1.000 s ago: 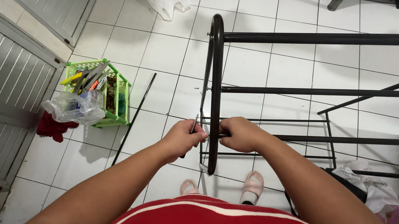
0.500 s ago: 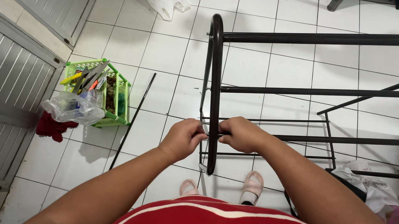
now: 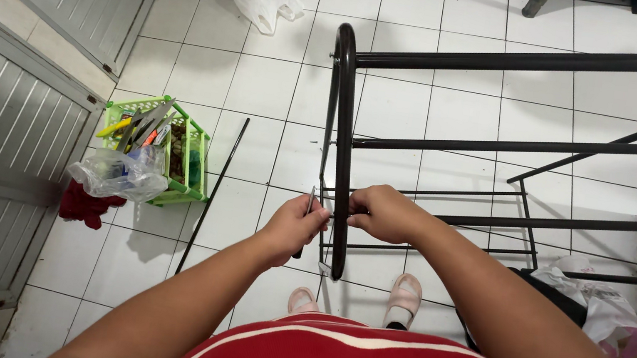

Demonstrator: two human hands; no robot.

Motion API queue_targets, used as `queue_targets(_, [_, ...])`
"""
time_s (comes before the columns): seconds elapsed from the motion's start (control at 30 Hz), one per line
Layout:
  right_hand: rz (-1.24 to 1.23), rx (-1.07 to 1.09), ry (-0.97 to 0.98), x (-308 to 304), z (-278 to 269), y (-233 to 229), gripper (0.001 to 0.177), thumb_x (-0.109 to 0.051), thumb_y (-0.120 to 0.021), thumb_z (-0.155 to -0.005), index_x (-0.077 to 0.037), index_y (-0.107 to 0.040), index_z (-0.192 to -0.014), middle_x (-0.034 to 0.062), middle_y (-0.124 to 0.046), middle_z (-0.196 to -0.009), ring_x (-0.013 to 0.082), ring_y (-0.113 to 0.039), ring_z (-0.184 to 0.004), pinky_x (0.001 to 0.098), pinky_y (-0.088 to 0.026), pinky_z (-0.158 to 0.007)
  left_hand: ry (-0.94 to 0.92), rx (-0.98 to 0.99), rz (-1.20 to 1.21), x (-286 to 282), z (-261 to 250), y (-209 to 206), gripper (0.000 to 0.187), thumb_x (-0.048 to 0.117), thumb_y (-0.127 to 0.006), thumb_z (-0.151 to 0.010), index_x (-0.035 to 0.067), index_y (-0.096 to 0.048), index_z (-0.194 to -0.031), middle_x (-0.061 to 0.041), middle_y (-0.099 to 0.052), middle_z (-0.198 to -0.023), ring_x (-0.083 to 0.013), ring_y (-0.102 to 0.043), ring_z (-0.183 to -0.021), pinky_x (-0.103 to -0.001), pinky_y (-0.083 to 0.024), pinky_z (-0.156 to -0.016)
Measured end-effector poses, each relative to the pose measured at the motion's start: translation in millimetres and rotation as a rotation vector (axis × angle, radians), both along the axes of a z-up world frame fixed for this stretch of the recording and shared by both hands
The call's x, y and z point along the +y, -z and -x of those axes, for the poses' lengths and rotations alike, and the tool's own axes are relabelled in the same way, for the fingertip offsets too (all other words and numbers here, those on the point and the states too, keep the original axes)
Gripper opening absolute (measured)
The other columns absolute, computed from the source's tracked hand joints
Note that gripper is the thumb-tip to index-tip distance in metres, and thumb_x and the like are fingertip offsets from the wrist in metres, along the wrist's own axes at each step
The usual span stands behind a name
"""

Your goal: The person assembles a black metal frame by inserting rods into joints and tightening them with a screwdriver. They repeatedly pick up rods and screws from the floor, align the components, and secure the connections while working in a tiled room.

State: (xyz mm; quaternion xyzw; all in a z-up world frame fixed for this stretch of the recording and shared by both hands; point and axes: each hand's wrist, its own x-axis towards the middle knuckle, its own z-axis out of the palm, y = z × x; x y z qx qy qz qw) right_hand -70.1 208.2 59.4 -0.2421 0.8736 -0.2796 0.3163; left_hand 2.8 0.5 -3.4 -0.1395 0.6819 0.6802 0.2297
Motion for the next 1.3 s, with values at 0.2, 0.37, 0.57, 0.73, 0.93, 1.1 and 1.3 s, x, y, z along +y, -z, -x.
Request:
queue_targets(0.2, [-0.025, -0.033, 0.01, 0, 0, -6, 0.02, -0.019, -0.076, -0.085, -0.004, -0.073, -0.098, 0.0126, -0.075, -0.086, 0.0259, -0.071, -0.079, 0.0372, -0.055, -0.075, 0.114, 0.474, 0.365, -3, -4, 6, 0.018, 0.019, -0.067, -0.096, 0.004, -0.059, -0.089, -0.004, -0.063, -0.079, -0.0122, -0.055, -0.069, -0.029, -0.049, -0.064])
queue_targets(0.37, [-0.028, -0.017, 0.003, 2, -1, -6, 0.024, -0.02, -0.076, -0.084, -0.007, -0.074, -0.103, 0.0111, -0.076, -0.092, 0.0245, -0.072, -0.084, 0.0368, -0.055, -0.077, 0.123, 0.483, 0.36, -5, -6, 1, 0.017, 0.019, -0.067, -0.096, 0.004, -0.061, -0.092, -0.001, -0.064, -0.08, -0.0113, -0.056, -0.069, -0.028, -0.049, -0.065])
queue_targets(0.57, [-0.006, 0.071, -0.011, 4, -8, -9, 0.036, -0.021, -0.078, -0.081, -0.008, -0.07, -0.113, 0.0119, -0.076, -0.103, 0.0261, -0.073, -0.094, 0.0371, -0.057, -0.084, -0.118, 0.007, 0.033, -11, -15, -2, 0.025, 0.028, -0.054, -0.105, 0.006, -0.065, -0.102, -0.005, -0.056, -0.083, -0.0111, -0.04, -0.058, -0.029, -0.036, -0.053])
queue_targets(0.73, [-0.014, 0.381, -0.001, 2, -22, -26, 0.043, -0.018, -0.08, -0.074, -0.009, -0.071, -0.115, 0.0112, -0.075, -0.107, 0.0291, -0.07, -0.095, 0.0477, -0.048, -0.084, -0.324, -0.088, -0.289, -28, -23, -15, 0.035, 0.031, -0.038, -0.108, 0.004, -0.061, -0.109, -0.006, -0.065, -0.102, -0.0099, -0.045, -0.064, -0.027, -0.042, -0.054])
queue_targets(0.93, [0.552, -0.026, 0.296, -26, -43, -50, 0.023, -0.017, -0.068, -0.094, -0.003, -0.067, -0.113, 0.0087, -0.073, -0.093, 0.0175, -0.068, -0.085, 0.032, -0.058, -0.076, -0.435, -0.052, -0.51, -28, -20, -60, 0.042, 0.037, -0.03, -0.108, 0.008, -0.059, -0.118, -0.005, -0.064, -0.118, -0.0157, -0.056, -0.096, -0.034, -0.048, -0.079])
queue_targets(1.1, [0.513, -0.135, 0.199, -61, -58, -52, 0.03, -0.014, -0.067, -0.092, -0.005, -0.062, -0.119, 0.0043, -0.072, -0.095, 0.0131, -0.068, -0.086, 0.0296, -0.057, -0.076, -0.276, 0.06, -0.735, -9, -23, -94, 0.052, 0.041, -0.026, -0.109, 0.007, -0.054, -0.136, -0.013, -0.062, -0.128, -0.0257, -0.057, -0.121, -0.041, -0.048, -0.106])
queue_targets(1.3, [0.428, -0.21, 0.049, -48, -68, -42, 0.021, -0.012, -0.066, -0.092, -0.002, -0.064, -0.11, 0.0053, -0.073, -0.095, 0.0134, -0.069, -0.086, 0.0302, -0.058, -0.077, -0.189, 0.007, -0.656, -7, -59, -98, 0.049, 0.039, -0.03, -0.107, 0.016, -0.051, -0.145, -0.009, -0.059, -0.132, -0.0214, -0.056, -0.122, -0.041, -0.048, -0.105])
